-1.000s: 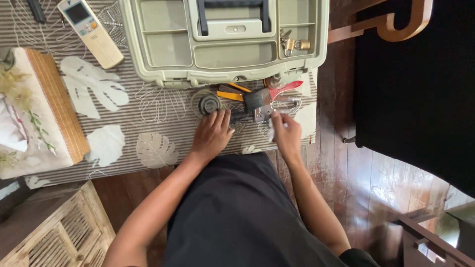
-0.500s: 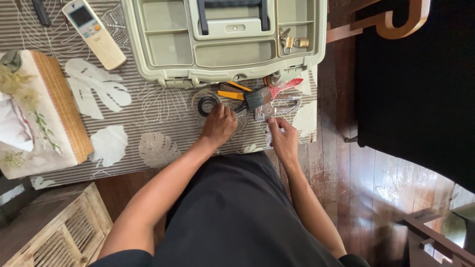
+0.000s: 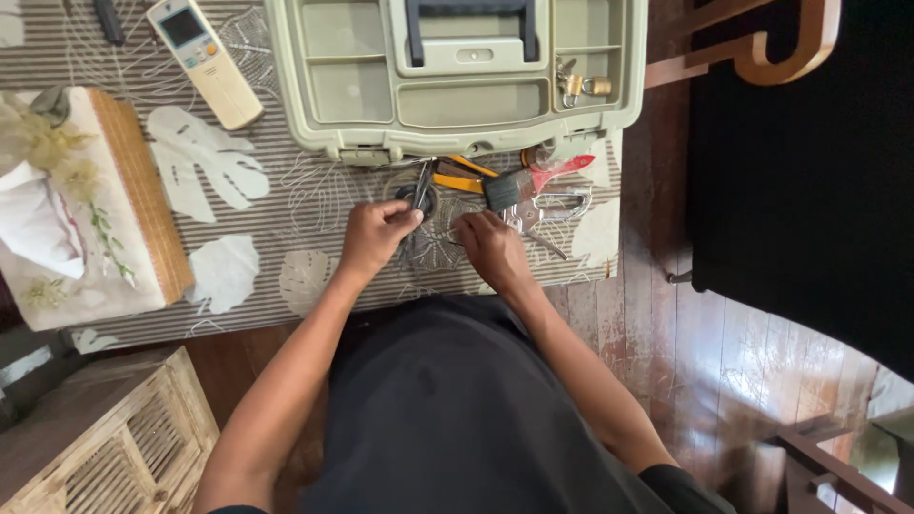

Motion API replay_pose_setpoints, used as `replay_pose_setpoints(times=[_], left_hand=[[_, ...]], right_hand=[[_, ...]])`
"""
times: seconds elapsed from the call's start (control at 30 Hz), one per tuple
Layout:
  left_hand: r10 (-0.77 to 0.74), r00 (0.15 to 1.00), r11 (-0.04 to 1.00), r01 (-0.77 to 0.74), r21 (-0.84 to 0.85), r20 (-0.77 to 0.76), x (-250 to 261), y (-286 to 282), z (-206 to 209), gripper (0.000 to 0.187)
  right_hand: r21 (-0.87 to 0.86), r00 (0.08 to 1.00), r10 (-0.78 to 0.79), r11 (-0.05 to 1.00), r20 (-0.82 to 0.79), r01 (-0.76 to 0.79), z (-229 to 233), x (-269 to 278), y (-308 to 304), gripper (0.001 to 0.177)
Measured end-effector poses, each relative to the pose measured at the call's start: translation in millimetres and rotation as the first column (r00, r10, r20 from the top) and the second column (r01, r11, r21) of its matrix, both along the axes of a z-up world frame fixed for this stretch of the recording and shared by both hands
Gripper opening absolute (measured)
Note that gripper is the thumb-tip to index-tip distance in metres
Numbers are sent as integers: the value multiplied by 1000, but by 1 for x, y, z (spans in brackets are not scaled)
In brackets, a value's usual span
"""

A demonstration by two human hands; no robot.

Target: Organizing various tools and supplies into a multi-compartment toolbox on a table.

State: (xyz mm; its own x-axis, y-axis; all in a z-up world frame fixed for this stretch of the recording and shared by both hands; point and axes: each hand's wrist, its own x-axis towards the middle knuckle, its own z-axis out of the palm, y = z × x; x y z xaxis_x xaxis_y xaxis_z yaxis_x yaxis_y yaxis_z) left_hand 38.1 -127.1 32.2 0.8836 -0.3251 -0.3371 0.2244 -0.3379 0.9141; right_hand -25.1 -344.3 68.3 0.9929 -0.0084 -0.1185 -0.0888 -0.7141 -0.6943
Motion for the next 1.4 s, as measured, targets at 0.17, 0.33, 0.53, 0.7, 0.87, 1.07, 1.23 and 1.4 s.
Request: replay_pose_setpoints(times=[0.17,0.33,0.53,0.7,0.87,1.07,1.23,1.4], left_hand=[[55,996,998,-57,-21,-68,-3,1,0,30],[128,990,983,-135,-122,-65,-9,-12,2,31],[98,976,964,-142,-227,-194,-13,-25,-7,30],[179,935,881,-291,-372,-308,-23,-33,16,27],[166,920,775,-344,-530,-355,-27,-42,42,26],[211,927,746,-358,-562,-310,-20,-45,74,27],[246,917,684,-393,-615,-313,-24,-50,75,27],[308,911,649,-412,-639,-274,-16,-50,103,26]], right_hand=[[-92,957,100,993,271,-77,29,12,10,16],[-42,951,153,988,268,-147,51,13,13,26],[176,998,69,982,-10,-66,26,12,15,24],[252,996,33,968,-82,-11,30,1,6,17],[331,993,19,942,116,-56,59,5,4,17],[617,962,-171,740,-212,267,77,8,5,19],[559,955,-208,775,-213,293,112,22,13,25],[359,989,-132,928,64,101,134,36,20,23]])
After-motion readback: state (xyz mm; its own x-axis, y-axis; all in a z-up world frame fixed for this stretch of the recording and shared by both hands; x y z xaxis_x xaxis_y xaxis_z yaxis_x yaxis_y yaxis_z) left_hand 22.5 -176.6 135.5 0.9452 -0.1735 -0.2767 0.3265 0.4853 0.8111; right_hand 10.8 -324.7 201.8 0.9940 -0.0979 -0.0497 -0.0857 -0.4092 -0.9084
